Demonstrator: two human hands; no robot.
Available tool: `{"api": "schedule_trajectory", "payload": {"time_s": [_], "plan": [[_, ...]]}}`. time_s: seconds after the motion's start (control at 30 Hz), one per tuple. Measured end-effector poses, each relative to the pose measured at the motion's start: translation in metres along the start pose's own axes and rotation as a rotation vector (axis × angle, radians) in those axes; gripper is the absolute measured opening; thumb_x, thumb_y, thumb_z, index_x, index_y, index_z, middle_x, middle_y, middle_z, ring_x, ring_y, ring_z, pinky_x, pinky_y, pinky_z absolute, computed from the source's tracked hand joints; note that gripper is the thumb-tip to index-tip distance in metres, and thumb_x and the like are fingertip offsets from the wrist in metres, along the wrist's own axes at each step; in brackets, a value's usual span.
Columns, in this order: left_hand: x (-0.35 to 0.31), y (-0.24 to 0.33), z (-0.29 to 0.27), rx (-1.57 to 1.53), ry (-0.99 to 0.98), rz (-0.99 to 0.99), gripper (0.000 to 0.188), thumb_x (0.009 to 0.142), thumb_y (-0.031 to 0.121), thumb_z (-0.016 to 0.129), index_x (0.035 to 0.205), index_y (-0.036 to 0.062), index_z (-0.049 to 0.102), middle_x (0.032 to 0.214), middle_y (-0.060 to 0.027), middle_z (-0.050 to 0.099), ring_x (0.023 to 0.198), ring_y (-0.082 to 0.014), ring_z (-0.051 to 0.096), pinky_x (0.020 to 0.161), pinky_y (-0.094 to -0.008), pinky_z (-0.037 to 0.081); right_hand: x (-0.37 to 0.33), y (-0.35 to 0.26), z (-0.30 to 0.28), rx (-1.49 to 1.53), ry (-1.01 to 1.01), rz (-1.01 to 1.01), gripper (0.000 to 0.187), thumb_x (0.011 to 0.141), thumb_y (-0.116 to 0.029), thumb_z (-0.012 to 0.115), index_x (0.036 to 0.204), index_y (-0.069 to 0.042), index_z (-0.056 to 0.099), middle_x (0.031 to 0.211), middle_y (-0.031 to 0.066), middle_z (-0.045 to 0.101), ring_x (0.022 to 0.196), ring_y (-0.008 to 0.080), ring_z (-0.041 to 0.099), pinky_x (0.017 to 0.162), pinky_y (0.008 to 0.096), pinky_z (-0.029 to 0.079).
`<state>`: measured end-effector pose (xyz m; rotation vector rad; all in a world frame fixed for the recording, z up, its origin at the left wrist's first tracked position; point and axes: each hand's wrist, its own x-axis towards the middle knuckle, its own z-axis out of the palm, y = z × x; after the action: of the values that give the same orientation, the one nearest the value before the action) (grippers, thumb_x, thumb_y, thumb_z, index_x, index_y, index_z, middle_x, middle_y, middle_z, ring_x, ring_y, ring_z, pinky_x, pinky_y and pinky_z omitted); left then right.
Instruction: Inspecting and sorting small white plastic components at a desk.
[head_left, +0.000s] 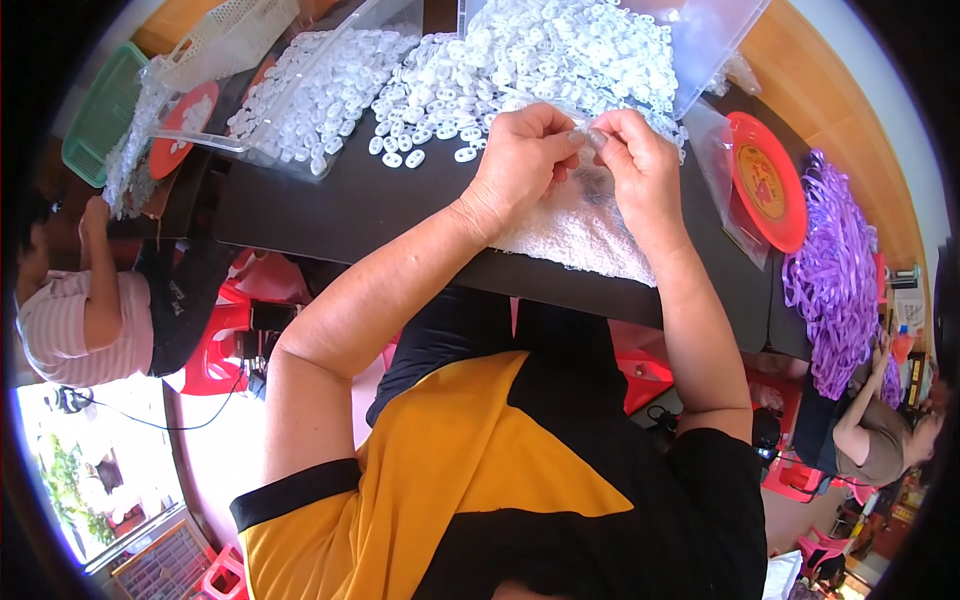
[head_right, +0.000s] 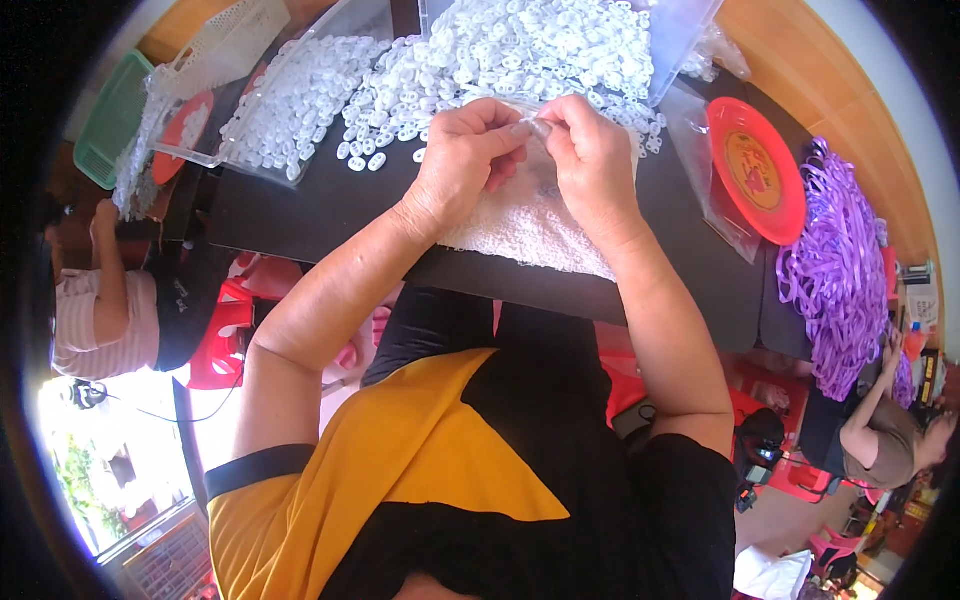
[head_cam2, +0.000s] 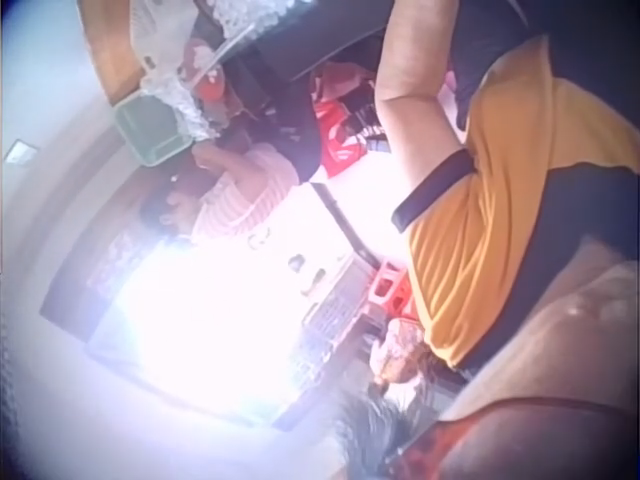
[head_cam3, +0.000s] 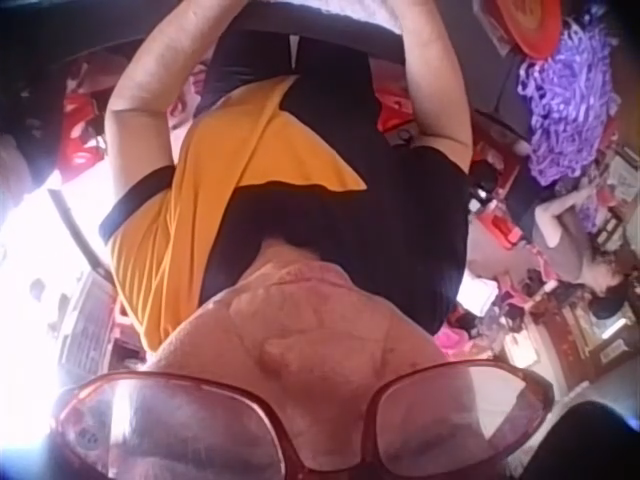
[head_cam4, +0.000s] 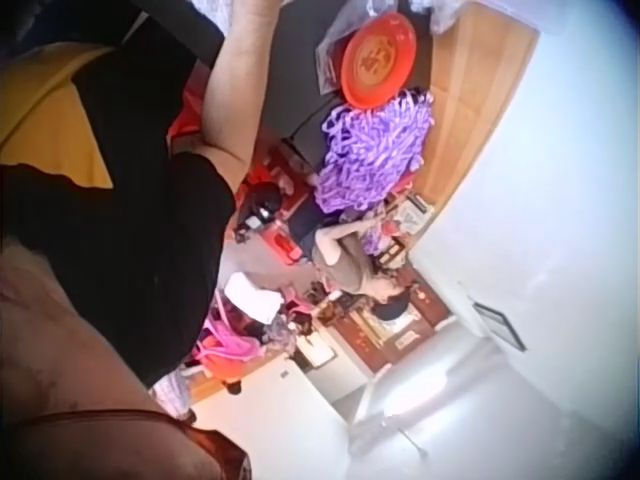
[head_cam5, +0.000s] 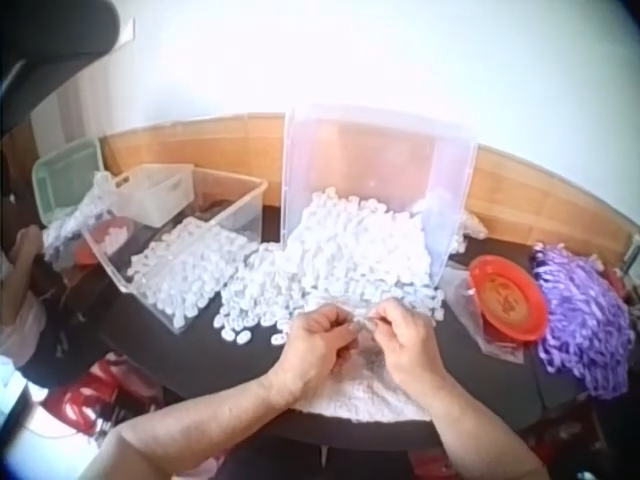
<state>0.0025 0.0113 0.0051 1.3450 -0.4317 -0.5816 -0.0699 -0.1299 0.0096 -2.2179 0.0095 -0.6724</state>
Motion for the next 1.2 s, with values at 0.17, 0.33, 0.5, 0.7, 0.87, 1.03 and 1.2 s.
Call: {"api": "schedule_trajectory", "payload": {"time_s": [0.17,0.33,0.5,0.7,0.87,1.03,1.2], "plan": [[-0.005,-0.002,0.004,-0.025,0.054,0.086,0.007,0.089,0.007,0.061,0.086,-0.0002,0.061,0.069,-0.0017,0.059,0.055,-0.0066,0.05,0.048,-0.021,0.04,0.001,0.0,0.008,0.273,0.033,0.108,0.003,0.086,-0.001,0.06,0.088,0.0,0.059,0.073,0.0049,0.063,0.065,0.011,0.058,0.06,0.0257,0.046],[-0.001,-0.003,-0.001,-0.022,0.042,0.078,0.008,0.088,0.006,0.063,0.085,-0.0005,0.061,0.068,-0.001,0.058,0.058,-0.0062,0.05,0.052,-0.0208,0.041,0.0,-0.005,0.008,0.396,0.01,0.233,0.003,0.088,-0.002,0.061,0.088,0.001,0.061,0.075,0.0027,0.063,0.069,0.007,0.056,0.062,0.0228,0.046],[0.004,-0.01,-0.004,0.002,0.116,0.061,0.01,0.088,0.008,0.063,0.084,-0.0007,0.061,0.068,-0.0006,0.058,0.059,-0.0063,0.051,0.054,-0.0217,0.042,0.029,-0.009,0.001,0.22,-0.069,0.227,0.015,0.089,-0.012,0.061,0.098,-0.002,0.067,0.075,0.0034,0.065,0.069,0.008,0.058,0.064,0.0245,0.046],[0.007,-0.021,-0.004,0.09,0.134,0.107,0.009,0.083,0.007,0.062,0.084,-0.0018,0.061,0.067,-0.0017,0.058,0.058,-0.0077,0.052,0.053,-0.0238,0.043,0.114,0.013,0.027,-0.432,-0.191,-0.039,0.016,0.081,-0.018,0.061,0.094,-0.014,0.069,0.085,0.011,0.07,0.078,0.031,0.066,0.068,0.0416,0.05],[0.004,-0.02,-0.001,0.124,0.099,0.136,0.011,0.082,0.008,0.062,0.083,-0.0029,0.061,0.065,-0.0023,0.058,0.058,-0.0087,0.052,0.053,-0.0254,0.044,0.137,0.035,0.058,-0.599,-0.19,-0.245,0.017,0.079,-0.022,0.067,0.094,-0.014,0.068,0.078,0.011,0.068,0.074,0.0308,0.065,0.065,0.041,0.049],[0.004,-0.013,-0.004,0.236,0.081,0.138,0.013,0.08,0.01,0.063,0.081,-0.003,0.062,0.067,-0.0108,0.061,0.062,-0.0201,0.058,0.06,-0.0329,0.047,0.142,0.029,0.058,-0.633,-0.238,-0.124,0.015,0.078,-0.02,0.069,0.09,-0.012,0.067,0.076,0.0098,0.068,0.073,0.0289,0.065,0.065,0.0396,0.049],[0.003,-0.011,-0.004,0.292,0.052,0.157,0.015,0.078,0.012,0.063,0.08,-0.0032,0.062,0.071,-0.0189,0.064,0.067,-0.0324,0.063,0.066,-0.0397,0.05,0.139,0.038,0.036,-0.516,-0.141,-0.112,0.011,0.078,-0.018,0.066,0.088,-0.013,0.068,0.081,0.008,0.07,0.078,0.028,0.067,0.068,0.0397,0.051]]}}
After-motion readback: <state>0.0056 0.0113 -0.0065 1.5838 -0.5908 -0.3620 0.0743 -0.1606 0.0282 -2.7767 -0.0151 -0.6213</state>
